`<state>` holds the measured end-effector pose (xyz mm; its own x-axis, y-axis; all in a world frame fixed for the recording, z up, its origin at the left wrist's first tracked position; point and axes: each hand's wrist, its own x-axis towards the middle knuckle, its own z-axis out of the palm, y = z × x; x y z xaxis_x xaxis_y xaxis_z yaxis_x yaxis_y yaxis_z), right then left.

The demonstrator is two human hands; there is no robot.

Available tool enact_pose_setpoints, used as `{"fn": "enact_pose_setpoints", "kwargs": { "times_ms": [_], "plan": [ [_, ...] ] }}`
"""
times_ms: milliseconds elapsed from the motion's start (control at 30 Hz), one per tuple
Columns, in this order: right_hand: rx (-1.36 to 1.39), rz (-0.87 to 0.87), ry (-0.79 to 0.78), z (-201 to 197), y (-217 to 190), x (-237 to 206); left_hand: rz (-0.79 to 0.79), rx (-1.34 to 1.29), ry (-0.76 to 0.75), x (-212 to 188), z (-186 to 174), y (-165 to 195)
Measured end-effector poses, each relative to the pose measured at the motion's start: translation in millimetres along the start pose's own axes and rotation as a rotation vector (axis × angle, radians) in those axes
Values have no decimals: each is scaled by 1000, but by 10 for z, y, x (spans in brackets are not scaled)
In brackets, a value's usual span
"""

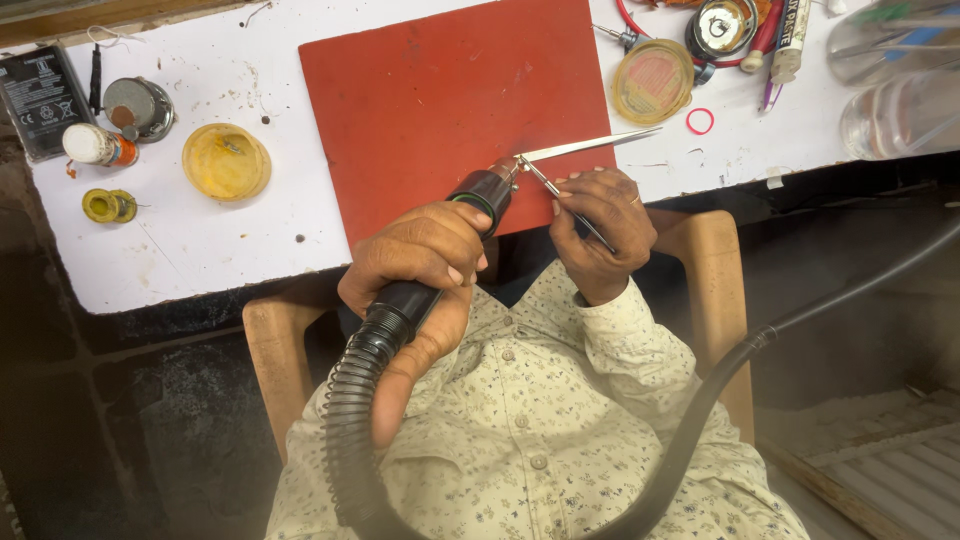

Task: The person uses a hot air gun and tweezers to heat and position a small electronic component on a red mat. They then clean the component with a toothbrush and handle a disassembled mobile phone and a metal ruler on the workbench.

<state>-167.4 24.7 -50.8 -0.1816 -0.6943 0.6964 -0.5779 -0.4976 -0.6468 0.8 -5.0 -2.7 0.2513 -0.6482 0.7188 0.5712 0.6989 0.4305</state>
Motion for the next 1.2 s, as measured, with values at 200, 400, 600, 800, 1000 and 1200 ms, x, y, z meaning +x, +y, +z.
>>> {"fn": "enact_pose_setpoints", "kwargs": {
  "times_ms": [200,400,600,800,1000,1200],
  "plan": [
    [4,1,-7,-6,10,-7,-10,15,6,-8,-2,9],
    [-2,0,-4,-4,18,-11,-7,9,18,-9,5,6],
    [2,3,-5,-4,15,-14,-8,11,18,-9,8,10],
    [9,1,-7,-2,18,-9,-3,14,10,-4,4,5],
    [16,-12,1,10,21,-1,-19,17,4,-12,-12,21],
    [19,-10,-4,4,8,5,-13,19,-1,-14,-23,14]
  ]
}}
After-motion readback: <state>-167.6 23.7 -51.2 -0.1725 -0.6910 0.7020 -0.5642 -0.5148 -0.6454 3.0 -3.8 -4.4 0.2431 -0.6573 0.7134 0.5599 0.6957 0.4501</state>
